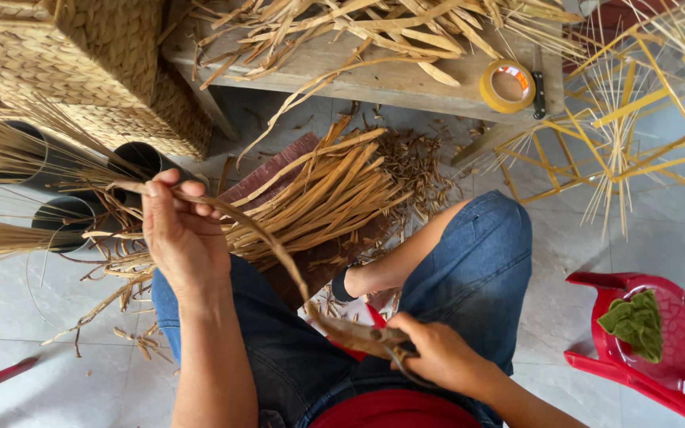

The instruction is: The person sits on a low stool and trims dried plant stalks with scissors, cutting off thin strips and ends from each stalk one at a time and placing the trimmed pieces onto a pile of stalks beside them.

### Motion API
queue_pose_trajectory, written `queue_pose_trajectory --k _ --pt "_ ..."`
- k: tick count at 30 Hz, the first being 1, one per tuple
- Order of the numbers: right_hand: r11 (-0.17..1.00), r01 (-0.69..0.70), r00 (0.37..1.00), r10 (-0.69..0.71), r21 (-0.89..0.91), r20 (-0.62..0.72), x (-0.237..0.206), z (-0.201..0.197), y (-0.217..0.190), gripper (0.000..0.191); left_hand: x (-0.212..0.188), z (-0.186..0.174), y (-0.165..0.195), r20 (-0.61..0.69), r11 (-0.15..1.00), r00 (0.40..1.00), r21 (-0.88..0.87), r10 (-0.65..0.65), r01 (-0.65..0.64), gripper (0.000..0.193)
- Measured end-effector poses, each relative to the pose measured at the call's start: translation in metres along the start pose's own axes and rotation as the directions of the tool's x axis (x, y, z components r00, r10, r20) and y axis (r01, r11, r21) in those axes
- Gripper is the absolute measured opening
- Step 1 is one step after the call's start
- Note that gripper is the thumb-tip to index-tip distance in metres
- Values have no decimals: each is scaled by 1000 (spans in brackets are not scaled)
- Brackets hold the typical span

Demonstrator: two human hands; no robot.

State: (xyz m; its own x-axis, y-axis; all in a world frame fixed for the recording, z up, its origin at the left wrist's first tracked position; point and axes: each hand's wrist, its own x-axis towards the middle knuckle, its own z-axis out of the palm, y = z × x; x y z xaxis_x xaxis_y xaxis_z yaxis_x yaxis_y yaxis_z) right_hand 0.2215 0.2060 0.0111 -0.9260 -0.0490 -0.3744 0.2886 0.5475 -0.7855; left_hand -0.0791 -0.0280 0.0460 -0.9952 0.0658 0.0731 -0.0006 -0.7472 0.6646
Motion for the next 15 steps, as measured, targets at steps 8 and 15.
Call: queue_pose_trajectory --k 8,15 --pt "992 -40 996 29 -124 -85 24 -6 0 40 10 -38 23 -77 983 987 -111 139 -147 27" --pt "949 -62 820 -128 -309 -557 71 -156 -31 36 10 -23 23 -211 995 973 -3 93 -96 66"
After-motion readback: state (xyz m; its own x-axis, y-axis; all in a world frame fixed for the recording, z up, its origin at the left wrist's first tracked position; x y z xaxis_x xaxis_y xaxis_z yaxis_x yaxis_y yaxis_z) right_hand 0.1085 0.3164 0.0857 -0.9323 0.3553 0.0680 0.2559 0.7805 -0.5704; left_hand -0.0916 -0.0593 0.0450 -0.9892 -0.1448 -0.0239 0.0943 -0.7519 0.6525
